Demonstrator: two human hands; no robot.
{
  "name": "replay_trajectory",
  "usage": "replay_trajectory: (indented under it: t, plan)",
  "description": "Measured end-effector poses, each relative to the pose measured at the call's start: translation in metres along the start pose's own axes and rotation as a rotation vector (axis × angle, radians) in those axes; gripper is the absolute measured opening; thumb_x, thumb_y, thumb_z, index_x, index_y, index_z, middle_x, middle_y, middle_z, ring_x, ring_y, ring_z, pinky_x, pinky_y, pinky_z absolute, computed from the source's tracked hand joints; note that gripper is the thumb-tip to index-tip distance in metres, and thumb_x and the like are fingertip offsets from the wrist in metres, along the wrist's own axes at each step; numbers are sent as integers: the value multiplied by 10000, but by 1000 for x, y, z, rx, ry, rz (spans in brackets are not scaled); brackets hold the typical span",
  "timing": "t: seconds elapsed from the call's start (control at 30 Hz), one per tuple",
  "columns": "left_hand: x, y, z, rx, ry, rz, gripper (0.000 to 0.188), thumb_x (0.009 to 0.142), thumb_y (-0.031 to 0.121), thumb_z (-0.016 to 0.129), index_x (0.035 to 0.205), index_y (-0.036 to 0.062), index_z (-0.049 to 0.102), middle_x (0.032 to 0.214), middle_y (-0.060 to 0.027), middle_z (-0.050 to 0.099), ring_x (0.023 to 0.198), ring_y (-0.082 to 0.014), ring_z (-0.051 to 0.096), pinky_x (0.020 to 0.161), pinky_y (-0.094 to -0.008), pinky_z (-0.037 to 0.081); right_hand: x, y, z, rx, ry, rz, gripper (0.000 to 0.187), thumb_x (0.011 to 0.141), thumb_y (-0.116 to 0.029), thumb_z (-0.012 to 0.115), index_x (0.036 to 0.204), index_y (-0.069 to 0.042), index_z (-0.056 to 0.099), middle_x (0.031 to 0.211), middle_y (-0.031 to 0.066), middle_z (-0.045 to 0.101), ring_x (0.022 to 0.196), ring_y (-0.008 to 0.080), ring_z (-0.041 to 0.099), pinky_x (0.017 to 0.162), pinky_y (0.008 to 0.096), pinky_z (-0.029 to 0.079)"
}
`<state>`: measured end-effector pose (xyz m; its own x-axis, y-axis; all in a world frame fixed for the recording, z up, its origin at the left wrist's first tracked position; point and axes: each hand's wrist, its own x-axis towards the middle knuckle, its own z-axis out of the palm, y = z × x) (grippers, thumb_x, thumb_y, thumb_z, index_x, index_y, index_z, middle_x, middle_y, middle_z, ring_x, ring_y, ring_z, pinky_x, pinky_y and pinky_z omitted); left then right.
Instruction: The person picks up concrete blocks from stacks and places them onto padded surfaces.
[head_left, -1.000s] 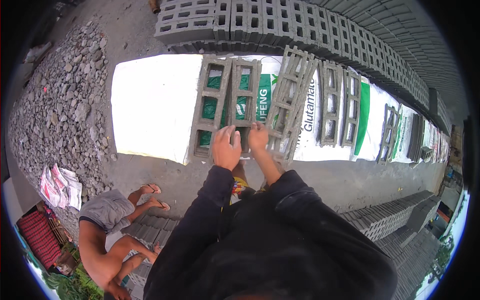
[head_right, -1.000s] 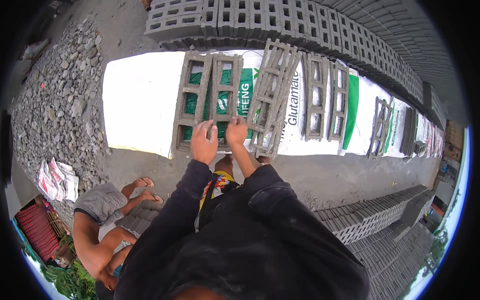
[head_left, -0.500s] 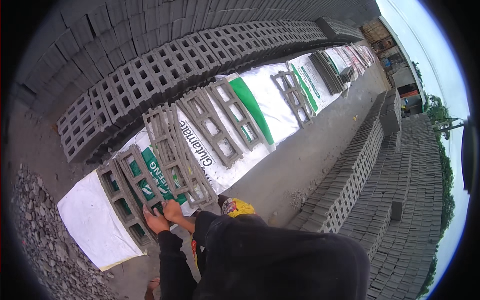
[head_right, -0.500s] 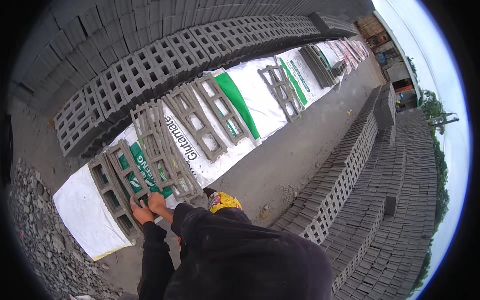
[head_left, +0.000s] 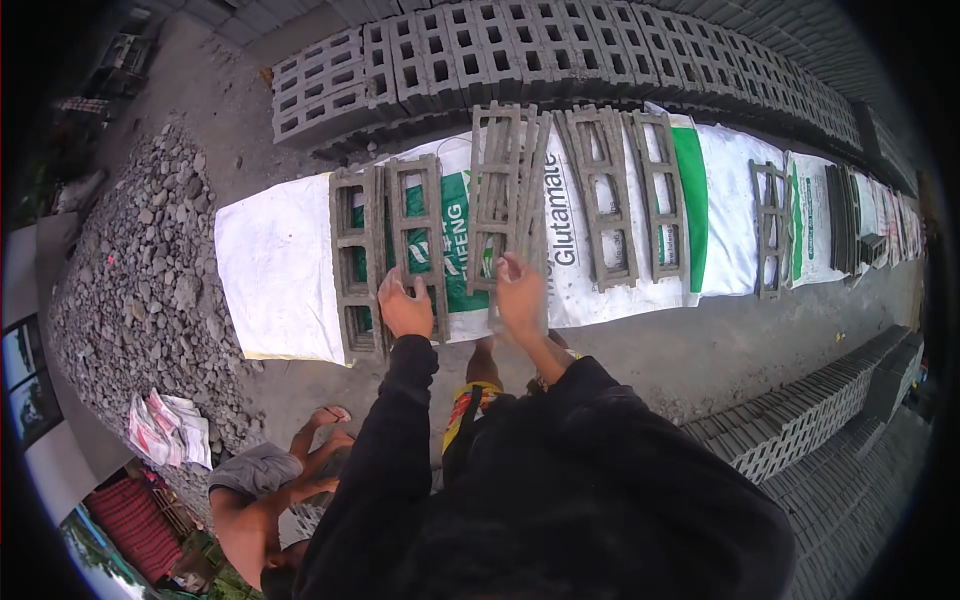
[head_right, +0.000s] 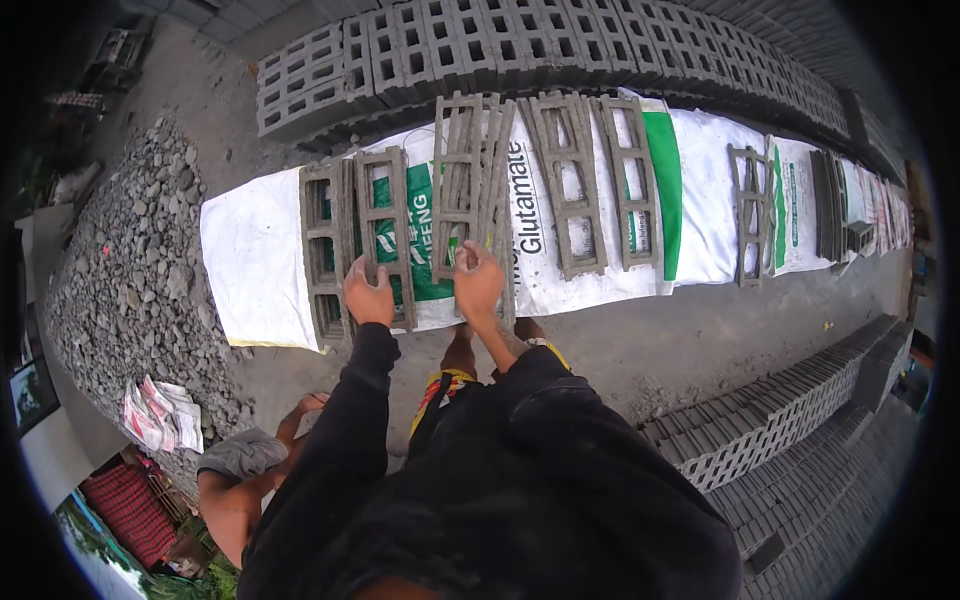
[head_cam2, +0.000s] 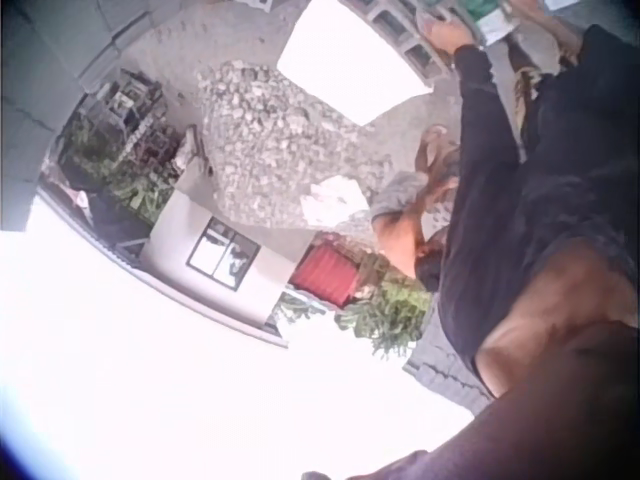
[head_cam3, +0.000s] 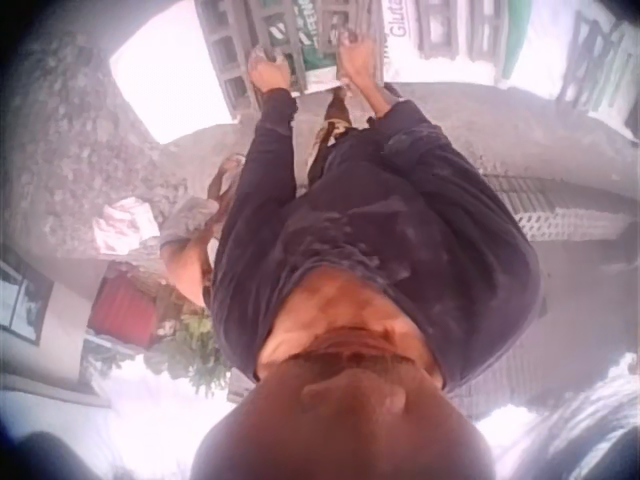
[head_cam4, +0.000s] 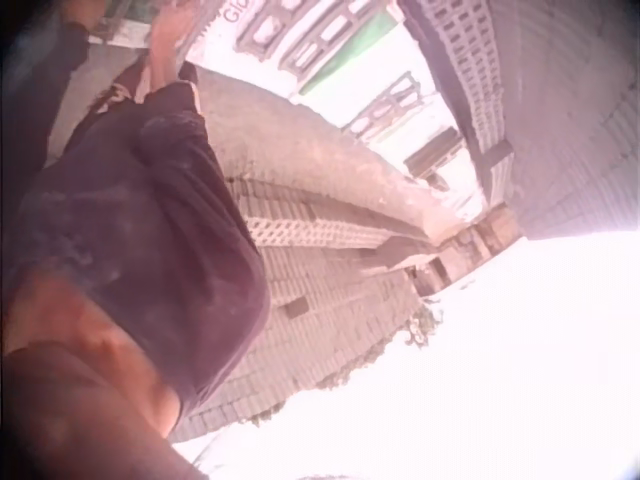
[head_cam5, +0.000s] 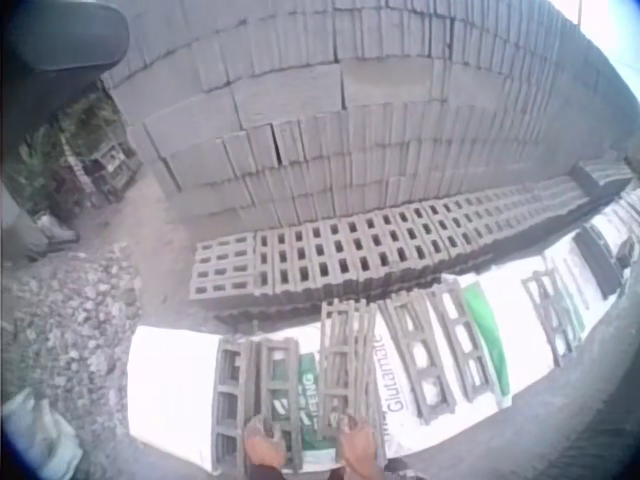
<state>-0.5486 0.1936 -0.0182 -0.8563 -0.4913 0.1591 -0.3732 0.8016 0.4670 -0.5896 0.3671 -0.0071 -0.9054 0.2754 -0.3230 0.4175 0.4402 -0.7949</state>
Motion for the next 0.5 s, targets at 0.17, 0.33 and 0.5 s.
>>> replay_trajectory:
  t: [0.17, 0.33, 0.5]
  plan:
    - [18, 84, 52, -248, -246, 78, 454, 772, 255, 673, 1109, -34, 584, 1111, -229, 585, 1043, -369, 550, 910, -405, 428, 69, 61, -3, -41, 295, -83, 315, 835, -235, 588, 1022, 13, 640, 925, 207, 659, 868, 337, 636, 798, 384, 474]
    - [7, 127, 78, -150, -313, 216, 465, 749, 286, 699, 1064, -38, 588, 1023, -236, 603, 978, -368, 569, 870, -415, 442, 74, 68, -30, 26, 115, 307, 299, 831, -198, 550, 1016, 20, 640, 935, 216, 658, 886, 336, 638, 805, 380, 474]
    - [-30, 128, 102, -122, -332, -167, 449, 700, 319, 735, 945, -31, 597, 928, -208, 621, 947, -352, 565, 852, -422, 429, 42, 102, -43, 2, -34, 405, 296, 802, -200, 557, 989, 10, 648, 945, 213, 659, 904, 317, 642, 789, 369, 482]
